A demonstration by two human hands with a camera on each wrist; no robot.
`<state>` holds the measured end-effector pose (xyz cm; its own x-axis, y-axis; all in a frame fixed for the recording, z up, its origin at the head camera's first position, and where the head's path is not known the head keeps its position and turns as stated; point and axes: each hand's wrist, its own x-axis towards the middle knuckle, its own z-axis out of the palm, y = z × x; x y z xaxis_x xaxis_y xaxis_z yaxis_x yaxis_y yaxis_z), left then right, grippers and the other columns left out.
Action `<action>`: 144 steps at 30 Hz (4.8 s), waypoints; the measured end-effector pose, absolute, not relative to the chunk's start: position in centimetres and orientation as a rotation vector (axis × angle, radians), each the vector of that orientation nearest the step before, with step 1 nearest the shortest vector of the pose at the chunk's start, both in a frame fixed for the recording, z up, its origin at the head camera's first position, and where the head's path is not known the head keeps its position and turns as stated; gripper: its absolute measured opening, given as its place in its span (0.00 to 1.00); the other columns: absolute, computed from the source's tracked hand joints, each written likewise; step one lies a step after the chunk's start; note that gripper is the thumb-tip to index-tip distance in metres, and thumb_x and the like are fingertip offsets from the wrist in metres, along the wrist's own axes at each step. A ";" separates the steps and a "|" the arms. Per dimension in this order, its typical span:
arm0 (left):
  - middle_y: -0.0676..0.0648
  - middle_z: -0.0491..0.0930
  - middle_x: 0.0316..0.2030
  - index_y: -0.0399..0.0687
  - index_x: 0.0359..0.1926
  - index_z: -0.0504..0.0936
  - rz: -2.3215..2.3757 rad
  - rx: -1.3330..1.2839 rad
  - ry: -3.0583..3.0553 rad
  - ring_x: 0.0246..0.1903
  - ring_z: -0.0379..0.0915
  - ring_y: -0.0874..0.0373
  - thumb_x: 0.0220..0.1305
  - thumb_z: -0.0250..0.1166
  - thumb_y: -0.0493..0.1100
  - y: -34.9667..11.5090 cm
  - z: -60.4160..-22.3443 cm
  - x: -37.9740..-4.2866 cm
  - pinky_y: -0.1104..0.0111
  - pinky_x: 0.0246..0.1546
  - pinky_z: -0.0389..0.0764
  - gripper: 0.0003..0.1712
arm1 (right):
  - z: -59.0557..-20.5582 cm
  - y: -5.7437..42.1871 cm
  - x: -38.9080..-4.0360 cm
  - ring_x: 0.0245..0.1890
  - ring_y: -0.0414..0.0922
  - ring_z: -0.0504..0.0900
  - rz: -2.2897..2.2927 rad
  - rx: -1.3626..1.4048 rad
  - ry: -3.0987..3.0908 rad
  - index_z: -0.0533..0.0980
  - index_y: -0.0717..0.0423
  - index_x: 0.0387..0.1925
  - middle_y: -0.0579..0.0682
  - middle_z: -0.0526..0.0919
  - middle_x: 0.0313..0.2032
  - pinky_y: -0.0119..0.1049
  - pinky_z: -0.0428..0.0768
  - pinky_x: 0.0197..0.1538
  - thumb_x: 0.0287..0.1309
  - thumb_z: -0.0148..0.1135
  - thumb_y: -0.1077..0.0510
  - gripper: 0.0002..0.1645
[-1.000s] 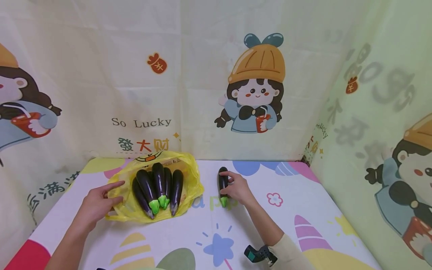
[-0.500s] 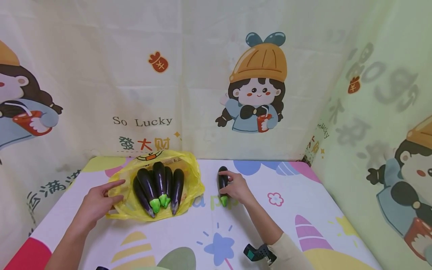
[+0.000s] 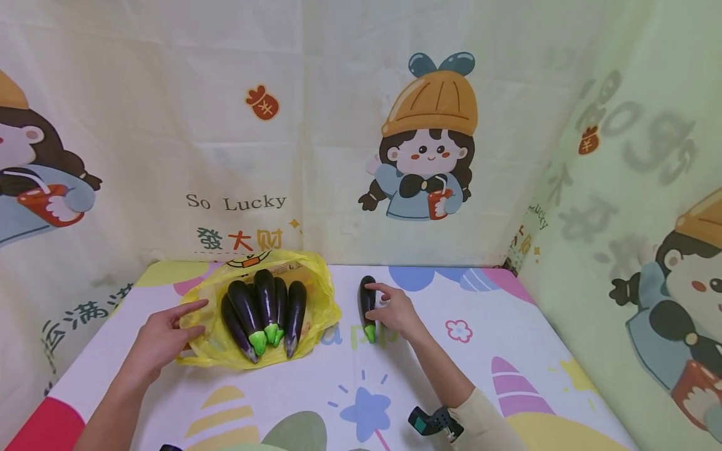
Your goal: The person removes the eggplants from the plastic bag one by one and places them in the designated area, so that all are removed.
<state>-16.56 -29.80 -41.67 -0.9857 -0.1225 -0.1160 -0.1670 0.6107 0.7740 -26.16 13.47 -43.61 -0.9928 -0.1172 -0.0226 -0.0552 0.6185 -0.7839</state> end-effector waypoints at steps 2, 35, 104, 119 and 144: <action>0.47 0.57 0.29 0.40 0.76 0.68 1.339 -0.246 2.775 0.27 0.59 0.54 0.69 0.65 0.41 -29.8 -41.7 -16.6 0.66 0.23 0.66 0.36 | -43.5 13.4 -26.1 0.57 0.60 0.79 -1.346 -0.156 2.759 0.81 0.43 0.64 0.65 0.79 0.58 0.42 0.79 0.41 0.51 0.77 0.62 0.36; 0.41 0.64 0.39 0.39 0.77 0.66 1.350 -0.273 2.752 0.37 0.63 0.51 0.70 0.64 0.41 -29.9 -41.8 -16.7 0.67 0.26 0.72 0.36 | -42.5 12.5 -26.2 0.43 0.51 0.83 -1.436 -0.206 2.788 0.82 0.45 0.63 0.62 0.80 0.55 0.39 0.80 0.40 0.54 0.75 0.63 0.33; 0.40 0.62 0.39 0.39 0.77 0.66 1.366 -0.276 2.751 0.35 0.64 0.52 0.70 0.63 0.40 -29.6 -41.9 -16.8 0.68 0.26 0.74 0.37 | -41.0 2.8 -23.5 0.56 0.55 0.86 -1.503 -0.573 2.513 0.81 0.53 0.62 0.58 0.83 0.60 0.44 0.87 0.53 0.63 0.69 0.63 0.26; 0.42 0.61 0.35 0.39 0.77 0.67 1.363 -0.269 2.765 0.31 0.62 0.53 0.69 0.64 0.40 -29.6 -41.9 -16.8 0.68 0.24 0.72 0.37 | -41.8 1.9 -24.0 0.59 0.59 0.84 -1.473 -0.500 2.504 0.79 0.51 0.65 0.60 0.79 0.63 0.44 0.87 0.51 0.61 0.71 0.64 0.30; 0.43 0.61 0.36 0.40 0.76 0.68 1.359 -0.291 2.757 0.33 0.61 0.51 0.69 0.63 0.40 -29.4 -42.2 -16.7 0.66 0.25 0.68 0.36 | -42.8 1.5 -25.1 0.56 0.55 0.82 -1.242 -0.470 2.614 0.79 0.44 0.65 0.59 0.83 0.58 0.42 0.84 0.51 0.55 0.76 0.60 0.34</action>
